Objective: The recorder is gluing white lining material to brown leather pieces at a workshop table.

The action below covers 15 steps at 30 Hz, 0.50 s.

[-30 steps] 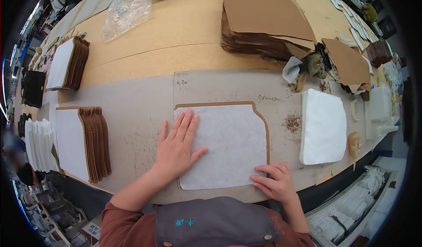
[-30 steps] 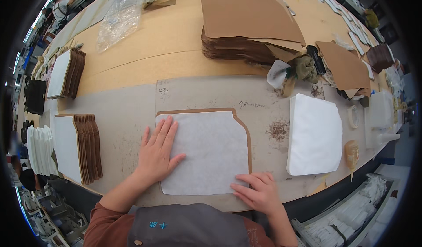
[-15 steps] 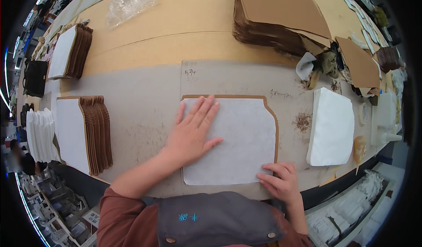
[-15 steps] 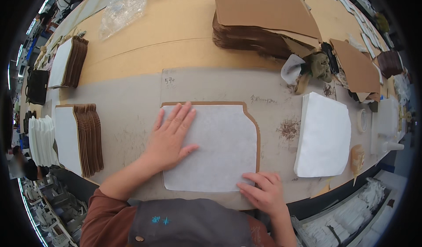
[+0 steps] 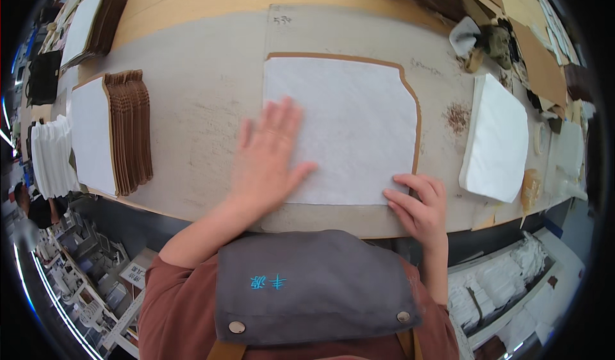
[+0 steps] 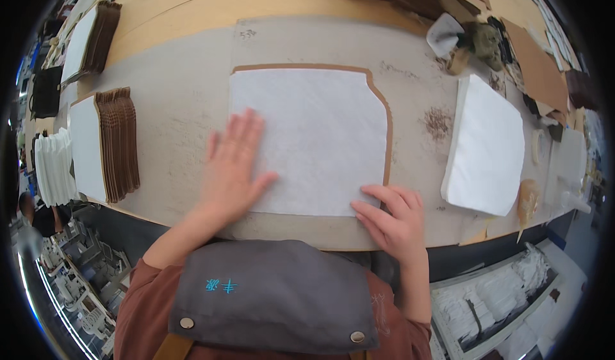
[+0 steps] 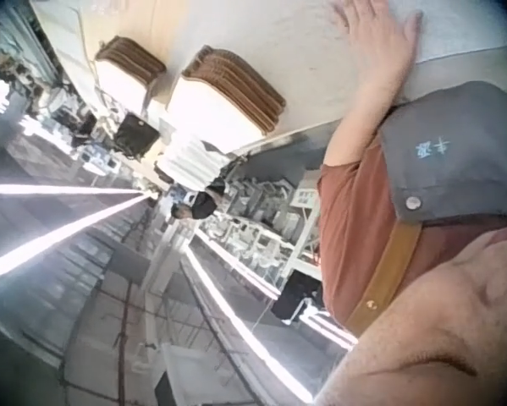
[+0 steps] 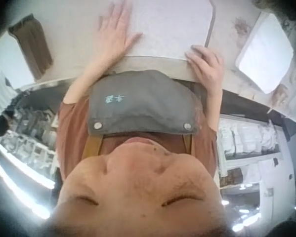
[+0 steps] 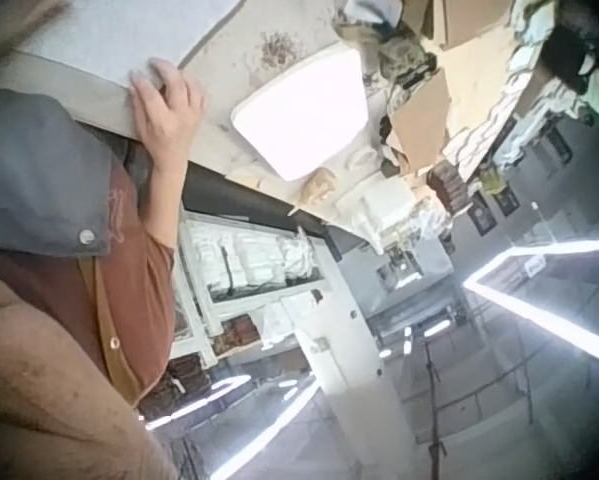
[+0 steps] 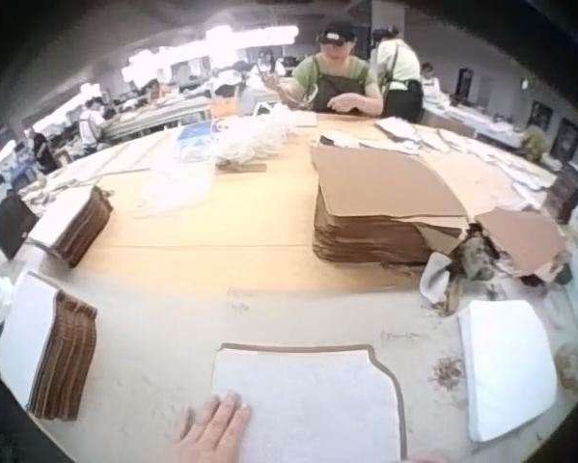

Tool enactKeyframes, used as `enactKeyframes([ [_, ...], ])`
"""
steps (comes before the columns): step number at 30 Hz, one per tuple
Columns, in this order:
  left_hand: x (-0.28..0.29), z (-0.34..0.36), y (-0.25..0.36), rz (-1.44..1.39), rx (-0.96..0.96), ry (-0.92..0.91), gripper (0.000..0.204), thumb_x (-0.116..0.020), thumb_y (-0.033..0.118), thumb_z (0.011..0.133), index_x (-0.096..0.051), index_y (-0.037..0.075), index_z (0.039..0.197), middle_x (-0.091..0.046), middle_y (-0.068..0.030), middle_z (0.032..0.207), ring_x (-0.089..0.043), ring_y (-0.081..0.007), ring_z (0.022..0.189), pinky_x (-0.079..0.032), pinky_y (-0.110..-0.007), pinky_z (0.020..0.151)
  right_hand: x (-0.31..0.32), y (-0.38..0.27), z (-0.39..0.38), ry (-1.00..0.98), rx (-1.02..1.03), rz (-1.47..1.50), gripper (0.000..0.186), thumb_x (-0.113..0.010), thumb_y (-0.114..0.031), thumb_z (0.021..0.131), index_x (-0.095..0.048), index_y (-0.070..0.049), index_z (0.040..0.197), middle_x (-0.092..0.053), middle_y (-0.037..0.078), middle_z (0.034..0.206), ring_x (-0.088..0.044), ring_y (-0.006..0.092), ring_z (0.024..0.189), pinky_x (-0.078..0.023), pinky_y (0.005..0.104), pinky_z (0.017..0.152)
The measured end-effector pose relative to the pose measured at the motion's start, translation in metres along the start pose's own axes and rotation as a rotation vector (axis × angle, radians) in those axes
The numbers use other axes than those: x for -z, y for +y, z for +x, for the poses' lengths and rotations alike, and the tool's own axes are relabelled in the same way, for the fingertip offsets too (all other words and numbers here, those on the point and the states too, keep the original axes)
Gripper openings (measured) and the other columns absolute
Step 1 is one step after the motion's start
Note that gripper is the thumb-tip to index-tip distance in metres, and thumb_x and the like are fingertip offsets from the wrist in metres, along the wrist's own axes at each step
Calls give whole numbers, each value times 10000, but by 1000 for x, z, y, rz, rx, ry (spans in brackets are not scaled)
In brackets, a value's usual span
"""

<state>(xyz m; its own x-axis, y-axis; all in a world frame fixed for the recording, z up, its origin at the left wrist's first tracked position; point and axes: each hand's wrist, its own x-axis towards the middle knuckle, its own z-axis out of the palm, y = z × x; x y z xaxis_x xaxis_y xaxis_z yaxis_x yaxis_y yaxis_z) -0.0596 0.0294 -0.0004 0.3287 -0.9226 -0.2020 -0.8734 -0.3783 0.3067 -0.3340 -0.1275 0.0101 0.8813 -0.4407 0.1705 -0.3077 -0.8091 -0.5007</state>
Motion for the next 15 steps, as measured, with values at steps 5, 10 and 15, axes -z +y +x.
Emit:
enactKeyframes([
  [5,5,-8,-17,112,48,220,820,-579,417,975,-226,58,1624,-198,-157,1694,-190,-343,1564,-128,-567,1242,0,1,-2,31,15,9,255,-808,-176,750,-779,-189,1003,-695,-17,1158,-619,218,1036,-446,366,850],
  [10,7,-8,21,78,-460,-75,836,-565,582,942,-323,136,1605,-305,-70,1666,-286,-262,1536,-148,-533,1250,0,3,-3,40,30,10,264,-811,-197,755,-768,-202,1016,-691,-38,1165,-620,203,1041,-458,364,855],
  [15,0,4,53,51,-760,-159,852,-530,674,893,-396,187,1579,-386,-4,1628,-343,-198,1508,-154,-520,1253,-3,6,-10,63,28,30,238,-804,-211,774,-764,-211,1009,-687,-59,1180,-620,195,1069,-464,364,872],
])
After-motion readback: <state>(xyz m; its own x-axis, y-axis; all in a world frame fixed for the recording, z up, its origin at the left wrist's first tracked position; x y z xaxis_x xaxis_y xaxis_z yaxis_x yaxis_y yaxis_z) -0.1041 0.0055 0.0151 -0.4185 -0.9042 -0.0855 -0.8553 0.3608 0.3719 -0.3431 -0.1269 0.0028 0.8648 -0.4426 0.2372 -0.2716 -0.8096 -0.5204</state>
